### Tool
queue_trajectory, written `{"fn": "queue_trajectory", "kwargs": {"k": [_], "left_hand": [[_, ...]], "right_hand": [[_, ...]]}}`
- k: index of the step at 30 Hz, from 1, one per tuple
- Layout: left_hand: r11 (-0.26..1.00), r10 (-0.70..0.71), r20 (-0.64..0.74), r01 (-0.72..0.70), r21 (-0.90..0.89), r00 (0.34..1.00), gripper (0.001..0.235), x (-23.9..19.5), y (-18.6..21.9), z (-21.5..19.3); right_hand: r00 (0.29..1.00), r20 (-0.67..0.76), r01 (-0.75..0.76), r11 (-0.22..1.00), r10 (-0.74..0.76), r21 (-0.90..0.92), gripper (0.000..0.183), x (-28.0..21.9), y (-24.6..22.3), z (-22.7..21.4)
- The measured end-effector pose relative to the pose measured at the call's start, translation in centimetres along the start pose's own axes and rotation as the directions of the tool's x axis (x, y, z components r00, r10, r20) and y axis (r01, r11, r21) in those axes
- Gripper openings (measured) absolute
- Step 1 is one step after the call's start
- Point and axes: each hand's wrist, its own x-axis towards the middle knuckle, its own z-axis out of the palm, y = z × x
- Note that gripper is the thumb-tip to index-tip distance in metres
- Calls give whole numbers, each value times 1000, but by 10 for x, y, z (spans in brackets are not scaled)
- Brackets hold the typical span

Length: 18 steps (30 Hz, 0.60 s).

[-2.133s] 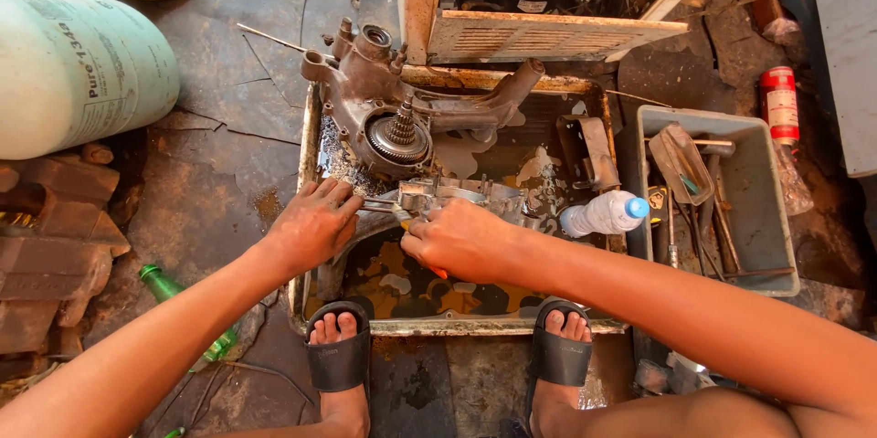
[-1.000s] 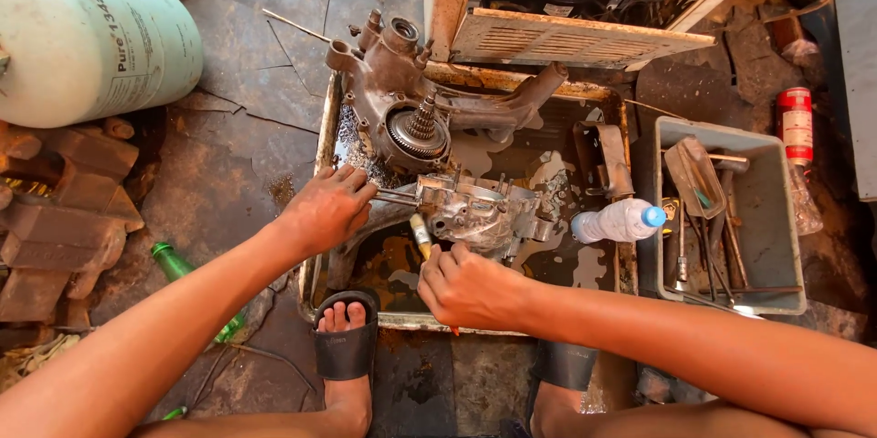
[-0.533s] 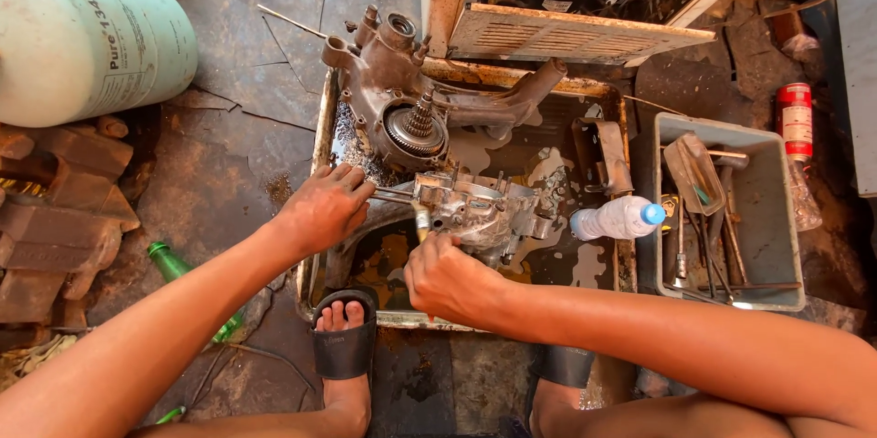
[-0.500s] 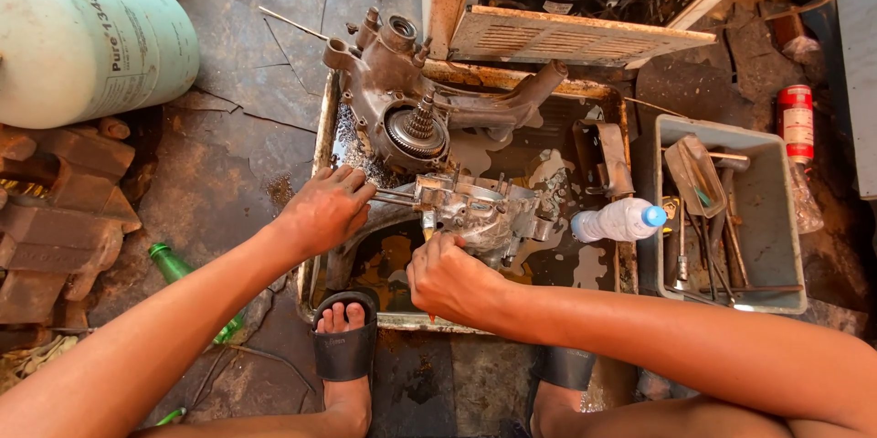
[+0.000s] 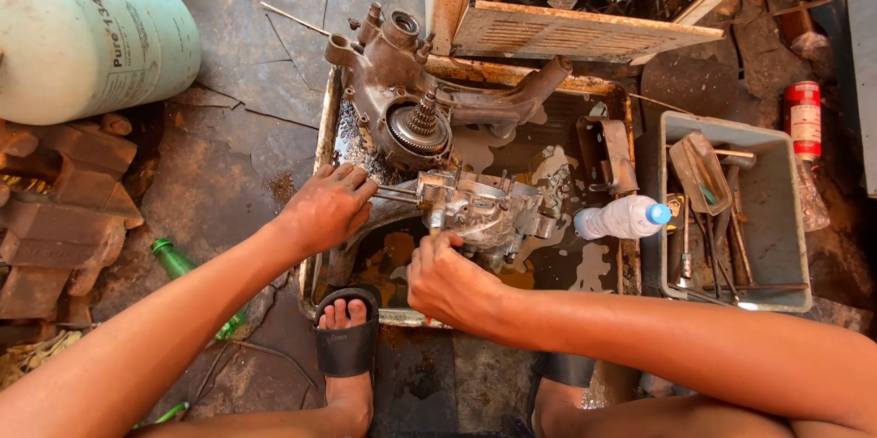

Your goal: Cleaning motorcycle engine parts with a brush and solvent in a metal tray

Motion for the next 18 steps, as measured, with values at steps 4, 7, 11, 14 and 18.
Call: {"fn": "queue_trajectory", "kwargs": {"k": [4, 7, 11, 14, 18], "left_hand": [[1000, -4, 18, 4, 0, 1000, 31, -2, 1, -5], [1000, 17, -10, -17, 8, 1000, 30, -2, 1, -1], [1000, 23, -33, -23, 14, 999, 31, 0, -2, 2], [999, 42, -60, -41, 8, 997, 31, 0, -5, 11], [1000, 17, 0, -17, -8, 1000, 34, 1, -3, 6]], "right_hand": [[999, -28, 25, 1000, -25, 3, 28, 3, 3, -2], [999, 11, 33, 999, -33, 6, 29, 3, 2, -7], [998, -55, -8, 1000, 8, -7, 26, 4, -3, -1], [999, -47, -22, 1000, 22, -5, 26, 1, -12, 8], [999, -16, -48, 999, 48, -1, 27, 2, -7, -1]]}}
